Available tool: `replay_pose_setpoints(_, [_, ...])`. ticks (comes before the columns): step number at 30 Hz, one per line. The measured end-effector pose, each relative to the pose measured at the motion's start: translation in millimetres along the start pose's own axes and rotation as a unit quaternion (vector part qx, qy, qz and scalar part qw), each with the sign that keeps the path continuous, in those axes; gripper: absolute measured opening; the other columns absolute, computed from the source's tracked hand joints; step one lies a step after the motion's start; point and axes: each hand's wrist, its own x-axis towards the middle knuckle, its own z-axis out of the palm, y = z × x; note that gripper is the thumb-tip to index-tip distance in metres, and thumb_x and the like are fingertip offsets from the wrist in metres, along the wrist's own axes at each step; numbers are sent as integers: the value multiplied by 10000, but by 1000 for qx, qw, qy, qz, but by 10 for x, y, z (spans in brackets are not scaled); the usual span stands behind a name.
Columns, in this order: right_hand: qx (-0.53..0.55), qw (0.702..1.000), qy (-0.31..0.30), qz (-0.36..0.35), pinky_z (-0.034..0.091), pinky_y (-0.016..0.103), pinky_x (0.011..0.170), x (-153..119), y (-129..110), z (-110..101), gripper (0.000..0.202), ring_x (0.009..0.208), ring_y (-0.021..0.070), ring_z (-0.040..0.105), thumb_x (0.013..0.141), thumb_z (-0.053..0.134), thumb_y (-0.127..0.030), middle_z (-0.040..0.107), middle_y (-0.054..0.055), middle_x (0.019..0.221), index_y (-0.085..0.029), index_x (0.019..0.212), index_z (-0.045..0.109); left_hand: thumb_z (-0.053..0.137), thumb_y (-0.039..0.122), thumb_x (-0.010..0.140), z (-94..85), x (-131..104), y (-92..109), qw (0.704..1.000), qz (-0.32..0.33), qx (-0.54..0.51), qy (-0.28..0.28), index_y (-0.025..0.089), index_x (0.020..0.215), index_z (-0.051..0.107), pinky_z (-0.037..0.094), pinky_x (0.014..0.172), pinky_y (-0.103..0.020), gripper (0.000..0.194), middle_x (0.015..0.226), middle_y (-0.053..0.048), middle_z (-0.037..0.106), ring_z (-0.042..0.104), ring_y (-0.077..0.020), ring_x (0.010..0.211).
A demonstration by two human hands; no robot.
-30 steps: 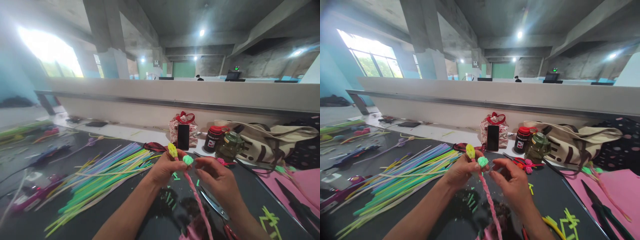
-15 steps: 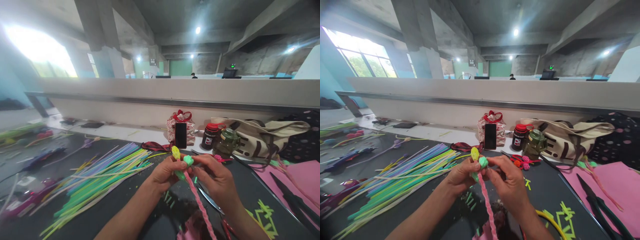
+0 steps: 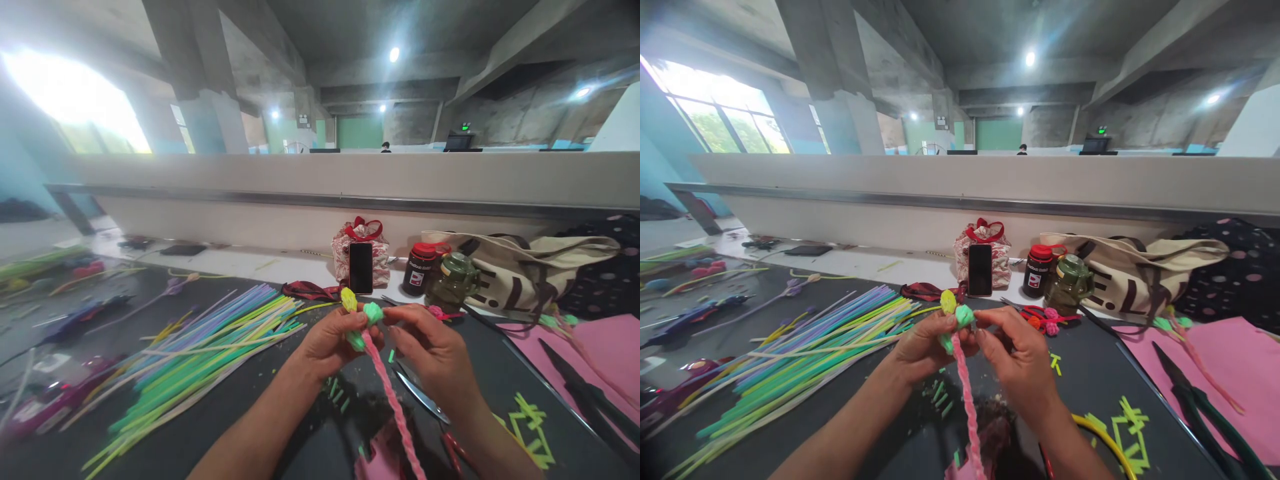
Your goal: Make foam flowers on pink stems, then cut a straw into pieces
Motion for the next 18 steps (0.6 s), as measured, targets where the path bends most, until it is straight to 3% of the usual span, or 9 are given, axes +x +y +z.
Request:
replay_pose_setpoints(4, [3, 1000, 15, 20, 413, 217, 506, 10, 7, -17, 171, 575, 108, 515, 771, 519, -240, 596, 11, 806, -223, 911, 616, 702, 151, 524, -5, 10, -21, 1000, -7, -12, 0, 132, 684, 584, 422, 644, -271, 200, 536, 1, 574, 552, -113, 535])
replay_pose_setpoints(8, [16, 999, 11, 49, 416, 216, 508, 27, 5, -29, 166, 574, 108, 512, 760, 536, -273, 601, 14, 797, -207, 887, 620, 710, 143, 515, -18, 22, -14, 1000, -1, 0, -3, 131, 697, 591, 429, 633, -265, 217, 560, 0, 587, 553, -107, 525])
replay_pose_setpoints(13, [62, 980, -107, 154, 404, 213, 494, 57, 86, 5, 173, 531, 105, 507, 741, 562, -324, 606, -11, 639, -171, 792, 625, 717, 162, 529, 8, 11, 64, 989, 96, 88, 72, 126, 743, 606, 429, 593, -236, 244, 606, -11, 615, 580, -128, 579])
replay_pose_setpoints(15, [45, 977, -136, 154, 391, 210, 495, 60, 137, 26, 166, 535, 106, 512, 734, 572, -320, 603, -17, 622, -167, 768, 626, 704, 177, 561, 23, 5, 78, 980, 122, 127, 95, 124, 758, 608, 426, 582, -228, 226, 615, -11, 616, 575, -120, 576])
replay_pose_setpoints(18, [-67, 984, -131, 99, 371, 214, 513, 83, 203, -17, 167, 561, 115, 517, 762, 535, -310, 596, -20, 611, -177, 725, 628, 688, 229, 604, 0, 16, 67, 968, 119, 198, 101, 119, 822, 610, 427, 589, -227, 256, 671, -31, 631, 575, -120, 606])
